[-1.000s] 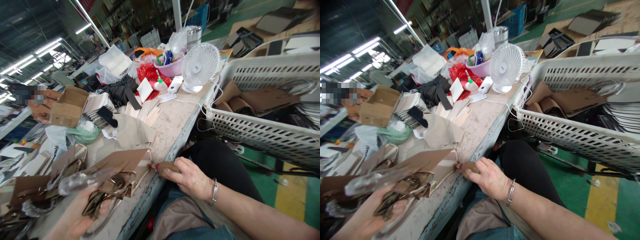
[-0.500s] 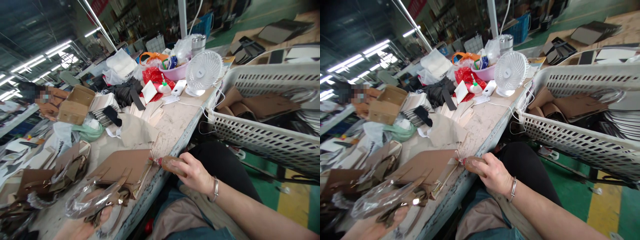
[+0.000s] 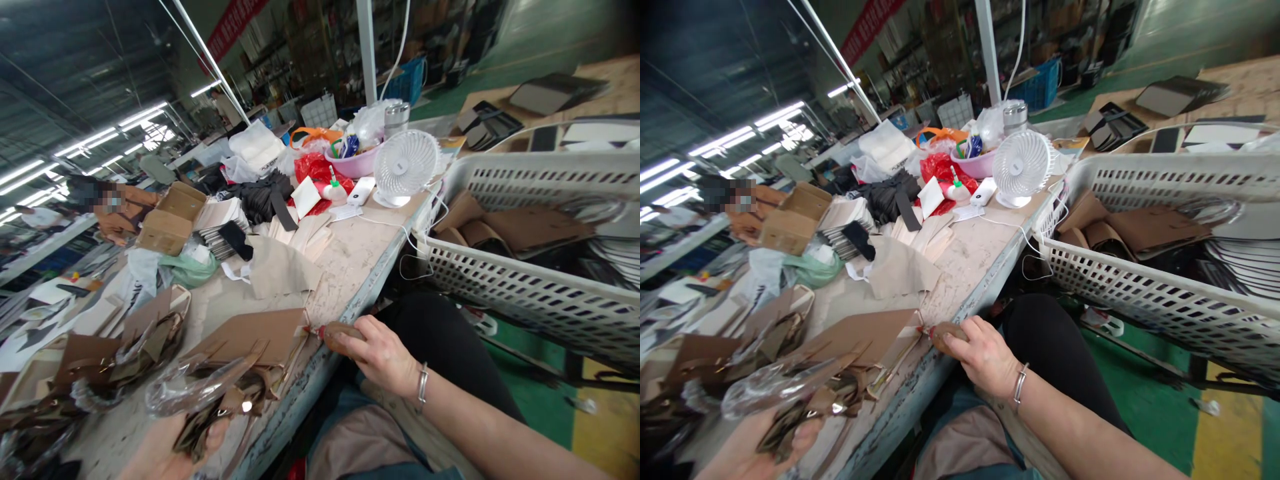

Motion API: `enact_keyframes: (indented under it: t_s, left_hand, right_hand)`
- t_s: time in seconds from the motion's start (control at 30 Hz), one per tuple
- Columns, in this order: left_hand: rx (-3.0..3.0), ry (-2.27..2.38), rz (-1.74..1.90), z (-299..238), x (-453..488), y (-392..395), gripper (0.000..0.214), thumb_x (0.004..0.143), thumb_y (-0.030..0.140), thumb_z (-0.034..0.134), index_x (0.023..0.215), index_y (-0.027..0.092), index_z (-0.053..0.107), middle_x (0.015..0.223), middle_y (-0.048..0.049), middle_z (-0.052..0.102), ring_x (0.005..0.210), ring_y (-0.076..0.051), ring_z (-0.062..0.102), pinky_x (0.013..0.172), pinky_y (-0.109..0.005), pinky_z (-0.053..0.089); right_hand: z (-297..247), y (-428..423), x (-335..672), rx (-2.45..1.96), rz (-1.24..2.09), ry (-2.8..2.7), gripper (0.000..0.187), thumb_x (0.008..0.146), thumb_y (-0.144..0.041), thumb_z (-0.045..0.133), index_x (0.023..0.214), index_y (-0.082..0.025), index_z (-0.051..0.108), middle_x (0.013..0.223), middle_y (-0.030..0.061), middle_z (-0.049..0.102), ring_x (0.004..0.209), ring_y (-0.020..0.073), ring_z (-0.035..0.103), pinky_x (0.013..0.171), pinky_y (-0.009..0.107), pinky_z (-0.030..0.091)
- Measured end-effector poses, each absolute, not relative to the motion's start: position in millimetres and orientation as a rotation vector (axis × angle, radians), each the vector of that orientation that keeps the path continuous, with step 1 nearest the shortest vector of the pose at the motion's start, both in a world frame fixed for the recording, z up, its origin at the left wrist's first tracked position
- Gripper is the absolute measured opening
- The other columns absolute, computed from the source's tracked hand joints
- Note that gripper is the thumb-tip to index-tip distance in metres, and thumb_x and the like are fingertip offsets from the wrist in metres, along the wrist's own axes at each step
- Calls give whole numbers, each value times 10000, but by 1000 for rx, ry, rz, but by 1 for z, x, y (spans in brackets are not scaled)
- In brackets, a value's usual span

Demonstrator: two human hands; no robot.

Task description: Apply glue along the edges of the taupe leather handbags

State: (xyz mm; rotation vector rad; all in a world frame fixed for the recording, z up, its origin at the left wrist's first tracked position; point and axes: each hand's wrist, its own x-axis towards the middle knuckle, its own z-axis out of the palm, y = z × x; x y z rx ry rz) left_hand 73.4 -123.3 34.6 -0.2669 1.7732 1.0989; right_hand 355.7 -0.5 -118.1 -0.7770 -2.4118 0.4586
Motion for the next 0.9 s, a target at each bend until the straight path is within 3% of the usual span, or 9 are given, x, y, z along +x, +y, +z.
enact_keyframes:
  t_s: [0.17,0.33,0.47,0.57,0.73,0.83,0.9]
  left_hand:
    - [-285,1788,1107,43,83,-121,234,714,-52,433,648,161,506,467,-16,516,352,-117,458,344,-189,377]
    - [-224,1788,1107,50,83,-124,299,820,6,394,578,151,493,410,-42,498,326,-123,445,320,-197,370]
    - [-160,1768,1122,50,78,-127,274,856,96,471,589,139,512,422,-43,513,326,-109,441,306,-182,357]
    - [-144,1632,1209,49,76,-128,184,827,110,534,644,103,545,537,-86,591,364,-87,467,320,-164,370]
    - [-246,1446,1349,48,83,-127,170,838,159,514,705,67,569,527,-67,579,355,-76,474,325,-157,413]
    - [-274,1347,1407,43,89,-128,160,814,177,522,704,68,564,536,-84,601,359,-81,494,327,-152,425]
    - [-295,1306,1421,39,92,-129,155,794,188,531,710,63,570,547,-98,618,367,-90,516,331,-155,433]
  right_hand:
    - [-125,5,354,-760,452,-2316,463,808,-52,540,1234,-229,575,938,70,498,848,214,469,729,336,469]
    - [-130,10,351,-776,580,-2061,441,812,-60,556,1214,-239,575,1018,79,529,883,199,543,765,340,531]
    - [-129,12,353,-825,808,-1894,398,841,-210,636,1232,-234,566,1083,88,587,953,220,597,854,385,537]
    - [-135,13,355,-952,1058,-1613,545,781,-383,718,1265,-209,539,1174,106,620,1023,268,619,907,436,528]
    - [-155,34,357,-1021,1558,-871,566,762,-554,697,1199,-211,584,1165,59,663,995,214,648,758,244,567]
    - [-162,58,359,-945,1711,-692,508,780,-552,682,1211,-300,584,1212,-7,637,877,131,659,585,140,533]
    - [-164,76,359,-920,1748,-687,482,726,-494,751,1145,-300,613,1142,-24,657,830,116,665,611,139,545]
